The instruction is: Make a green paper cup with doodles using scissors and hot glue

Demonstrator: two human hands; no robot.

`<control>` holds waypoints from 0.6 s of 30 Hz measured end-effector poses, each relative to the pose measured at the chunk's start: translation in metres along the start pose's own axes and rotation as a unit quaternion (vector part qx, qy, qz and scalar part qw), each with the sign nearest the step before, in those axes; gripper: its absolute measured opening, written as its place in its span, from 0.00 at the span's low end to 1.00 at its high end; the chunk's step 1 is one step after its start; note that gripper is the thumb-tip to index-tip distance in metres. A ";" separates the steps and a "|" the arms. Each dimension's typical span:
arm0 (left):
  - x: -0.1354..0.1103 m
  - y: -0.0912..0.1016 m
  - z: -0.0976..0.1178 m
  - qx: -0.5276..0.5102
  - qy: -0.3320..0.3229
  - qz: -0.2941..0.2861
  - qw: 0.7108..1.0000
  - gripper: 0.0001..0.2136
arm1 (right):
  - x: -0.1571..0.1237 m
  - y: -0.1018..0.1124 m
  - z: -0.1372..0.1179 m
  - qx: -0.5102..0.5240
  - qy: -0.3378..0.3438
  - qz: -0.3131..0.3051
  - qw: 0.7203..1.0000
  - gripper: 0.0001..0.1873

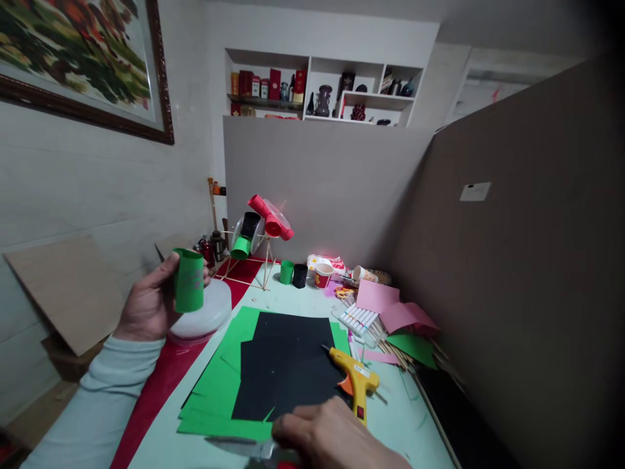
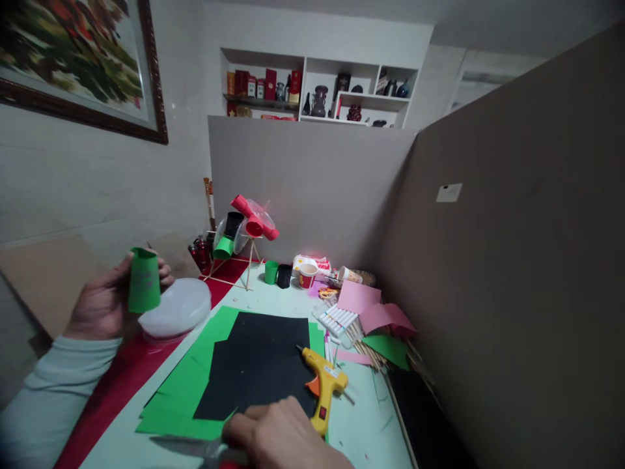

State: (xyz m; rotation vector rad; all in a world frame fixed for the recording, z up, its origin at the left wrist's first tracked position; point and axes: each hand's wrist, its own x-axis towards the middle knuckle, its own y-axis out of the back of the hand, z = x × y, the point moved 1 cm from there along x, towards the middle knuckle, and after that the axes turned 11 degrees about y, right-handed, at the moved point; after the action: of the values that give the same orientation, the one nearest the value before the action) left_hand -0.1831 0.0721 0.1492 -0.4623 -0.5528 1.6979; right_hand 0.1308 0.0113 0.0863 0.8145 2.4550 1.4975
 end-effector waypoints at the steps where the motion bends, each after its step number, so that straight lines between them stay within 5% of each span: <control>1: 0.003 -0.001 0.005 -0.003 -0.001 0.002 1.000 0.05 | 0.003 0.000 0.002 -0.031 0.001 0.003 1.000 0.03; 5: 0.012 -0.009 0.002 0.011 0.022 0.014 1.000 0.13 | 0.025 0.004 0.035 -0.146 -0.118 0.081 0.979 0.12; 8: 0.022 -0.016 -0.009 0.016 0.024 0.002 1.000 0.10 | 0.044 -0.003 0.058 -0.219 -0.150 0.077 0.961 0.19; 11: 0.035 -0.020 -0.019 0.024 0.019 -0.024 0.999 0.01 | 0.056 -0.016 0.065 -0.269 -0.130 0.060 0.952 0.23; 18: 0.056 -0.027 -0.033 0.053 0.017 -0.064 0.996 0.08 | 0.060 -0.065 0.038 -0.256 0.011 0.004 0.967 0.21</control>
State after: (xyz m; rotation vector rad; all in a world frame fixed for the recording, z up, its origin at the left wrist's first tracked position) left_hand -0.1532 0.1352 0.1383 -0.3720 -0.4556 1.5859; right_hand 0.0716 0.0489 0.0207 0.6996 1.9263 2.0196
